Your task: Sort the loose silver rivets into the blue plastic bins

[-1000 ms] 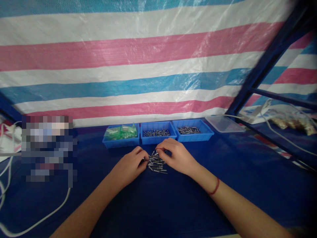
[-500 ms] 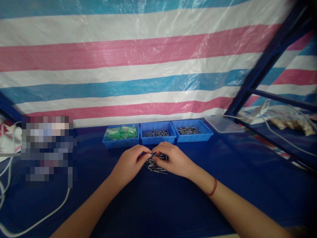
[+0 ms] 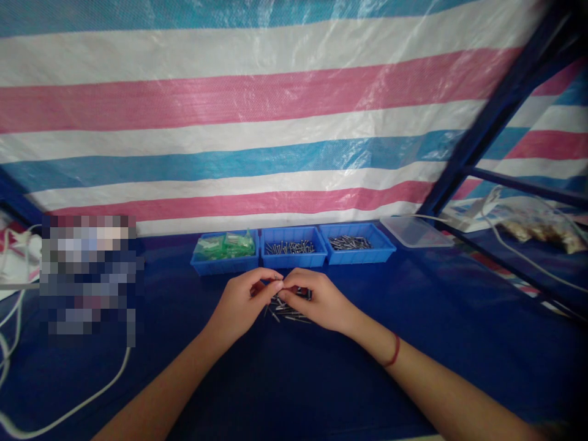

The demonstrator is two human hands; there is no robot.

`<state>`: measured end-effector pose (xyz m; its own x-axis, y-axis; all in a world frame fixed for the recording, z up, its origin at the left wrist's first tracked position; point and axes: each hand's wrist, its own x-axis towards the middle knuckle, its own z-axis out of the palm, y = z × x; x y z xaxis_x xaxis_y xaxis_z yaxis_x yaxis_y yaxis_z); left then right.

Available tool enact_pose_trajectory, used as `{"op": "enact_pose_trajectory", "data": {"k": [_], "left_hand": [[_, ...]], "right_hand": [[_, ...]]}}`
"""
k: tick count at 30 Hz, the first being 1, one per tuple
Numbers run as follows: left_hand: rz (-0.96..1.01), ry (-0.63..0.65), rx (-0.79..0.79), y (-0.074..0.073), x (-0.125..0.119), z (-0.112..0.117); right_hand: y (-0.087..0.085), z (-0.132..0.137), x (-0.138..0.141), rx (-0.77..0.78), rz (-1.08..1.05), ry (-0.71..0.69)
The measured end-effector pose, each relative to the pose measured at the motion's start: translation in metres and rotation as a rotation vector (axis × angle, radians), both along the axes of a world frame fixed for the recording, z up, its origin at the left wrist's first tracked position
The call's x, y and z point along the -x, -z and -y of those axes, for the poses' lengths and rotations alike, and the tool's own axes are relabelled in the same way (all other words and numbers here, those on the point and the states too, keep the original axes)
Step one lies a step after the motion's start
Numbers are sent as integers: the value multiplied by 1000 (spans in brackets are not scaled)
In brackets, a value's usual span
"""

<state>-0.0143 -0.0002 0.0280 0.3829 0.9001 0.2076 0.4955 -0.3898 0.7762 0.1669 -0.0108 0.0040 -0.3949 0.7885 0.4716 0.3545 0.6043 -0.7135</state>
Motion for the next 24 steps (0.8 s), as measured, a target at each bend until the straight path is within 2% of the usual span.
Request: {"op": "enact_pose_trajectory", "data": {"k": [24], "left_hand": [[18,59,14,1,0,-1]], "right_hand": [[1,0,2,11,-74,93]]}}
